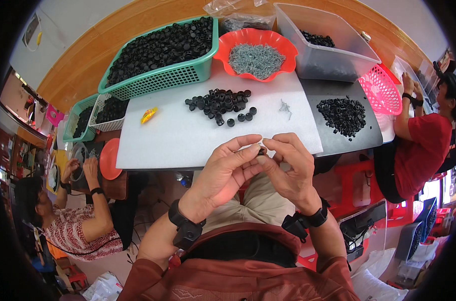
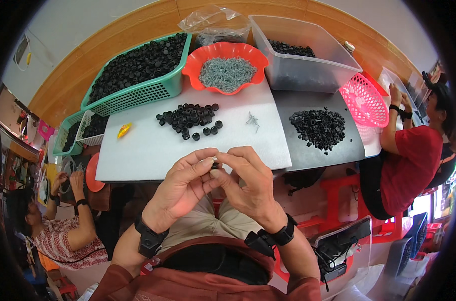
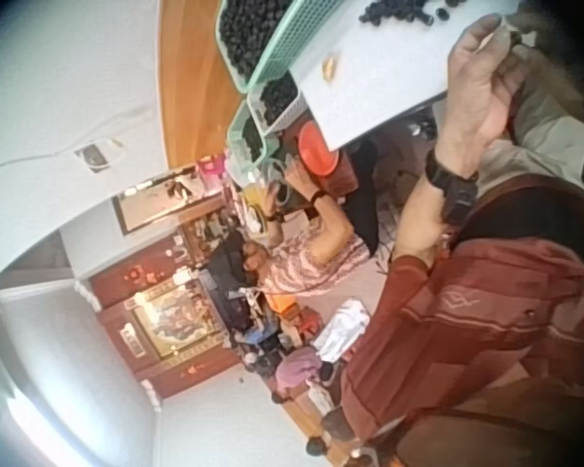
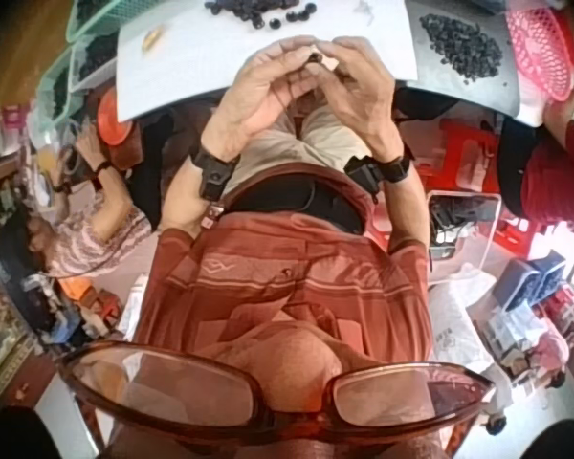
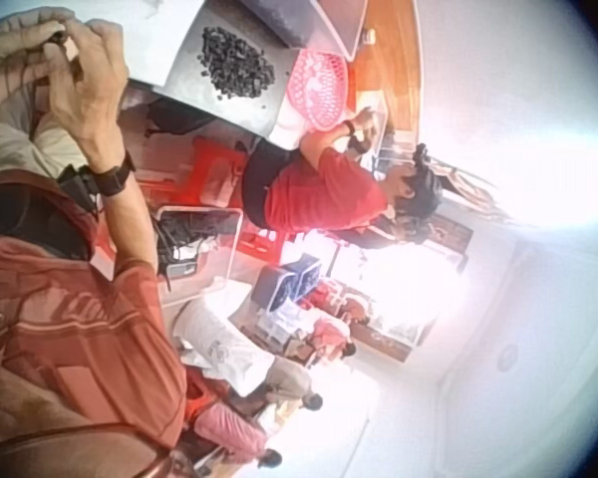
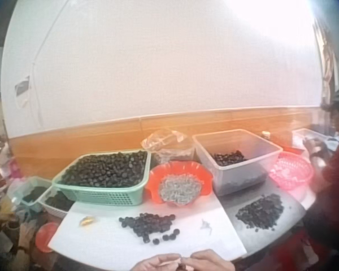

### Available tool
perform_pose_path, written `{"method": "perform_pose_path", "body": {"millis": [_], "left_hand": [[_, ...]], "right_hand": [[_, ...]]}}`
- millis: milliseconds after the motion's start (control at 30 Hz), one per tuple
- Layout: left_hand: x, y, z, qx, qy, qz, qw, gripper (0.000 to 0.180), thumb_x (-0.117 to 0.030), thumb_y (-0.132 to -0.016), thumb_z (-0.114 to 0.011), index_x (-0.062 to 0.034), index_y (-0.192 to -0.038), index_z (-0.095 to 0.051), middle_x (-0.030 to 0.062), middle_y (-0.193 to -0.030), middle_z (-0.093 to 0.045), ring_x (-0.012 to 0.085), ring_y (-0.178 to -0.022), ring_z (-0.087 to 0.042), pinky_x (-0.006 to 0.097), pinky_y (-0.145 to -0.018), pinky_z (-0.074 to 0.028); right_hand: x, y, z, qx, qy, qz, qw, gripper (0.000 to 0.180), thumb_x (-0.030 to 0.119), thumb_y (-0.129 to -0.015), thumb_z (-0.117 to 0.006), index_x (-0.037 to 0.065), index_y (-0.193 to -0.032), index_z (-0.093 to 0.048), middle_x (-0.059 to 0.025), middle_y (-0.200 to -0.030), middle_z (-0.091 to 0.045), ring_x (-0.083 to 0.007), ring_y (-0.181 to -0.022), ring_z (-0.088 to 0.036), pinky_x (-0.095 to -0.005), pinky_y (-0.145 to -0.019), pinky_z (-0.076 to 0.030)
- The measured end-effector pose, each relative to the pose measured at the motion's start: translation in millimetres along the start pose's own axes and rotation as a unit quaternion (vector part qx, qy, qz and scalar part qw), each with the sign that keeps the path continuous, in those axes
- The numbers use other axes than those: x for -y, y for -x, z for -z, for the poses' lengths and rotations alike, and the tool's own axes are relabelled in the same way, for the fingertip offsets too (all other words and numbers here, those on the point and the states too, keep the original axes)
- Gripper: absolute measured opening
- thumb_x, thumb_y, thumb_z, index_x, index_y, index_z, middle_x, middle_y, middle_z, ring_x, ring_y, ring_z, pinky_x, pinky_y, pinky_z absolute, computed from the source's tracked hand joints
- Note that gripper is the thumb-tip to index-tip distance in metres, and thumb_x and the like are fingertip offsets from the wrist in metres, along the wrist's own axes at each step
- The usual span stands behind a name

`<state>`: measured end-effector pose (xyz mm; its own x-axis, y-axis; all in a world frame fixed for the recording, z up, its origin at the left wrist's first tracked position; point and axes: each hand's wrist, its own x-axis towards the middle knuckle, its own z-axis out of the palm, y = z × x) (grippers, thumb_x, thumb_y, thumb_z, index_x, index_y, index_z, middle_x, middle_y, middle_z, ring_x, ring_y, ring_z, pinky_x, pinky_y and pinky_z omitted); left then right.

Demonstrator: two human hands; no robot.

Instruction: The person picks up a black plastic cap and a metal pin, inserts the pin into the cap, and presses them together. They then place the assembled component onto the white work surface and repeat the process with additional caps and pins.

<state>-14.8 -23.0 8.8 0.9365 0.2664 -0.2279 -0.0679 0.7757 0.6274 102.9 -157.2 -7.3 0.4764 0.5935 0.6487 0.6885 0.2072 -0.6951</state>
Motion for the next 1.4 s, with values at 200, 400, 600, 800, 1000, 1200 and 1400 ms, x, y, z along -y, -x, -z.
{"method": "perform_pose_path", "body": {"millis": [200,400,600,800,1000,1200,1400], "left_hand": [[3.9,-3.2,2.9,-0.005,0.019,0.002,1.000,0.020,-0.012,-0.102,-0.063,-0.0038,-0.120,-0.065,0.0069,-0.113,-0.069,0.0158,-0.103,-0.069,0.032,-0.093,-0.059],[6.7,-5.1,1.2,-0.007,0.017,-0.007,1.000,0.017,-0.013,-0.101,-0.065,-0.0050,-0.116,-0.066,0.0056,-0.111,-0.069,0.0146,-0.103,-0.068,0.031,-0.093,-0.058],[10.1,-6.5,1.6,-0.009,0.002,-0.010,1.000,0.017,-0.009,-0.100,-0.066,-0.0029,-0.116,-0.065,0.0062,-0.112,-0.068,0.0149,-0.104,-0.067,0.030,-0.098,-0.057],[12.6,-12.7,-8.0,-0.091,-0.321,-0.180,0.925,0.022,-0.009,-0.095,-0.072,-0.0005,-0.115,-0.068,0.0088,-0.108,-0.072,0.0204,-0.097,-0.069,0.033,-0.090,-0.057],[-1.6,-42.3,5.8,-0.132,-0.726,-0.443,0.510,0.022,-0.009,-0.080,-0.078,-0.0034,-0.101,-0.075,0.0086,-0.107,-0.069,0.0331,-0.101,-0.061,0.038,-0.084,-0.052],[-10.5,-67.0,11.4,-0.145,-0.783,-0.427,0.429,0.017,-0.010,-0.080,-0.077,-0.0034,-0.096,-0.074,0.0057,-0.109,-0.066,0.0303,-0.105,-0.058,0.040,-0.083,-0.053],[-12.8,-70.4,10.6,-0.134,-0.795,-0.410,0.426,0.014,-0.010,-0.080,-0.077,-0.0044,-0.092,-0.073,0.0060,-0.109,-0.067,0.0299,-0.106,-0.058,0.040,-0.085,-0.052]], "right_hand": [[-5.0,1.9,-4.6,-0.040,0.044,0.052,0.997,0.029,-0.001,-0.082,-0.080,0.003,-0.109,-0.072,-0.0105,-0.098,-0.064,-0.0151,-0.067,-0.064,-0.0274,-0.057,-0.051],[-6.4,5.1,-9.3,-0.067,0.071,0.063,0.993,0.028,-0.001,-0.082,-0.079,0.002,-0.109,-0.072,-0.0111,-0.097,-0.064,-0.0185,-0.070,-0.068,-0.0291,-0.059,-0.054],[-12.5,8.1,-9.0,-0.075,0.120,0.085,0.986,0.030,0.000,-0.084,-0.078,0.003,-0.112,-0.069,-0.0126,-0.098,-0.063,-0.0228,-0.071,-0.068,-0.0325,-0.057,-0.055],[-25.2,13.6,-6.8,-0.103,0.103,0.048,0.988,0.027,0.001,-0.088,-0.076,0.002,-0.113,-0.067,-0.0140,-0.100,-0.063,-0.0239,-0.072,-0.065,-0.0323,-0.058,-0.053],[-27.9,15.4,0.8,-0.114,0.062,-0.005,0.992,0.025,0.002,-0.090,-0.075,0.000,-0.114,-0.067,-0.0142,-0.103,-0.062,-0.0205,-0.072,-0.062,-0.0298,-0.060,-0.051],[-28.3,20.5,8.2,-0.112,0.042,-0.026,0.992,0.024,0.001,-0.090,-0.075,-0.001,-0.112,-0.067,-0.0136,-0.103,-0.062,-0.0183,-0.072,-0.060,-0.0282,-0.061,-0.050],[-29.3,25.3,14.1,-0.120,0.020,-0.046,0.991,0.024,0.001,-0.090,-0.074,-0.002,-0.112,-0.066,-0.0124,-0.103,-0.061,-0.0162,-0.071,-0.059,-0.0272,-0.061,-0.050]]}}
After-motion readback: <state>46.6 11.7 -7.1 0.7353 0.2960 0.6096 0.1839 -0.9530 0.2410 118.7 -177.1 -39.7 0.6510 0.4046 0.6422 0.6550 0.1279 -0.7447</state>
